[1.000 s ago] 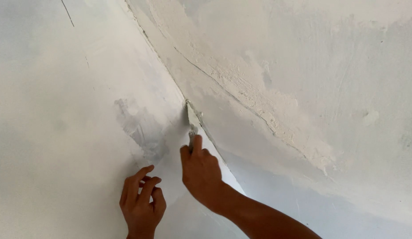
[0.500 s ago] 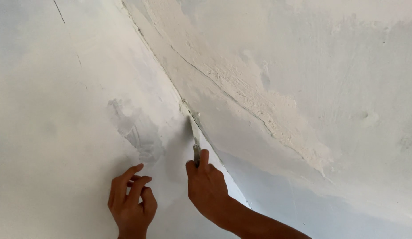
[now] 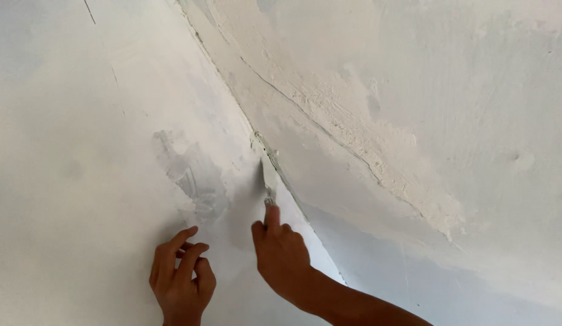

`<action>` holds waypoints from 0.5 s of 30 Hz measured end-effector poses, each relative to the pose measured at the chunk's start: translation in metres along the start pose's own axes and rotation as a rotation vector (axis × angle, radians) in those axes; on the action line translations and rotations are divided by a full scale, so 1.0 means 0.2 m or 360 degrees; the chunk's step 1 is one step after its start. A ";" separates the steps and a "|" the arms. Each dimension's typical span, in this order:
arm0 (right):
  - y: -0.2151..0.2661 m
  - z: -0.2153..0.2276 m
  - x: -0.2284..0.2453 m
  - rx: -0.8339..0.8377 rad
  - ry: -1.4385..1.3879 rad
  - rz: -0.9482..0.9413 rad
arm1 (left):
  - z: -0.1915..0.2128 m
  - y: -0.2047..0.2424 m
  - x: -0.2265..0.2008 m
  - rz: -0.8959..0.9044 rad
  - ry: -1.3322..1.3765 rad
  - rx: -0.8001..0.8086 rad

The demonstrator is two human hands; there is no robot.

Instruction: The person scoops plaster from a bucket using a putty knife and applies it along the joint between the wall and the ceiling.

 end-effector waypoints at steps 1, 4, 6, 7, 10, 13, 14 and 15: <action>0.00 0.03 -0.02 -0.0007 0.0008 -0.0002 | -0.01 -0.01 0.00 -0.0002 0.0005 -0.0009; -0.01 0.11 -0.03 -0.0028 0.0036 -0.0064 | -0.02 -0.01 0.00 -0.0024 -0.0009 -0.0008; -0.03 0.18 -0.01 -0.0016 0.0019 -0.0068 | -0.02 -0.01 -0.01 0.0006 0.0024 0.0018; -0.06 0.21 0.01 -0.0018 0.0016 -0.0065 | -0.01 -0.02 -0.01 0.0003 0.0020 0.0018; -0.13 0.24 0.10 -0.0091 0.0013 -0.0041 | 0.00 -0.02 -0.02 -0.0025 0.0025 -0.0005; -0.16 0.16 0.16 -0.0138 0.0022 -0.0002 | 0.00 -0.01 -0.01 -0.0010 -0.0042 0.0017; -0.14 0.12 0.17 -0.0172 0.0007 0.0054 | 0.01 -0.02 -0.01 -0.0007 -0.0013 0.0014; -0.12 0.07 0.17 -0.0207 -0.0008 0.0109 | 0.02 -0.02 -0.01 -0.0004 0.0016 0.0012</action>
Point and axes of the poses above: each hand's wrist, its own y-axis away from the middle knuckle, its own z-axis out of the back of the hand, x = y × z, the point moved 2 cm from there along -y, towards the middle knuckle, and after that the axes turned 8 degrees about -z, right-handed, at the moved point
